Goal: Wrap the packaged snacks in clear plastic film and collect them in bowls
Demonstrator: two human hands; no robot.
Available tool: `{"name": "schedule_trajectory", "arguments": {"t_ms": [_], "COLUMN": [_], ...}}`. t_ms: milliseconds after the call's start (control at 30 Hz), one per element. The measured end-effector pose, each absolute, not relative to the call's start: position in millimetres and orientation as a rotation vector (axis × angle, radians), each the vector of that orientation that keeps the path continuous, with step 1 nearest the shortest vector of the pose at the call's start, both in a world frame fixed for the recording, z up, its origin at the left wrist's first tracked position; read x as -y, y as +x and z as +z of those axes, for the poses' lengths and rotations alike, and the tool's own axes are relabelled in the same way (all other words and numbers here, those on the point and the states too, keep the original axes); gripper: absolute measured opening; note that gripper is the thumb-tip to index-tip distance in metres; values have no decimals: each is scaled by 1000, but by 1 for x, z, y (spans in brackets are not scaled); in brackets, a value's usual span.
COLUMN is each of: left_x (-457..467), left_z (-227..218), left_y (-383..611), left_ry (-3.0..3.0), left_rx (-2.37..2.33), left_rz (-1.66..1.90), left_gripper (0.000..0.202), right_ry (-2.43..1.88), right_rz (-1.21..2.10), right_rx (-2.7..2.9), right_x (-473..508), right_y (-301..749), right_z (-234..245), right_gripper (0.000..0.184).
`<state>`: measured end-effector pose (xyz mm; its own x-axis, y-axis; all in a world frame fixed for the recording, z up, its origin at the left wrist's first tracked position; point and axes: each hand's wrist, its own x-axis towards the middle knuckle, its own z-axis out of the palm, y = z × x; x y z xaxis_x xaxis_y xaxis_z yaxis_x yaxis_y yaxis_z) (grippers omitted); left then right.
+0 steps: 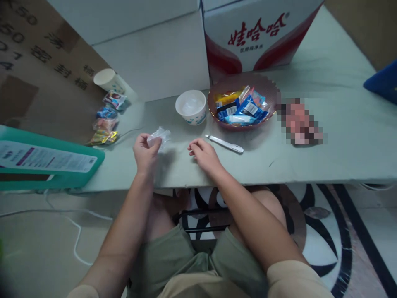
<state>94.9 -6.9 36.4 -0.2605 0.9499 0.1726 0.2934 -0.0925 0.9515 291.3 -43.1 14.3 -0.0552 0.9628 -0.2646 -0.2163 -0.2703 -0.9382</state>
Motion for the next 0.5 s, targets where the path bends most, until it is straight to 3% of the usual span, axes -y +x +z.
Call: {"name": "schedule_trajectory", "arguments": {"t_ms": [233, 333, 433, 500], "left_x": [-50, -87, -114, -129], "left_z": [97, 112, 114, 106], "left_y": [167, 206, 232, 238], "left_ry": [2011, 2196, 2318, 2281], "left_rx": [-1520, -1719, -1918, -1887], "left_rz": [1175, 649, 47, -241], "left_gripper": [25, 16, 30, 27], "right_ry": [-1231, -1269, -1278, -1286], "right_rz": [1435, 1371, 1367, 1376], "right_rx": [1152, 1258, 1312, 1325], "right_x": [42, 39, 35, 34], "right_y": [298, 300, 301, 301], "right_z": [18, 19, 21, 23], "right_gripper": [18, 16, 15, 16]}}
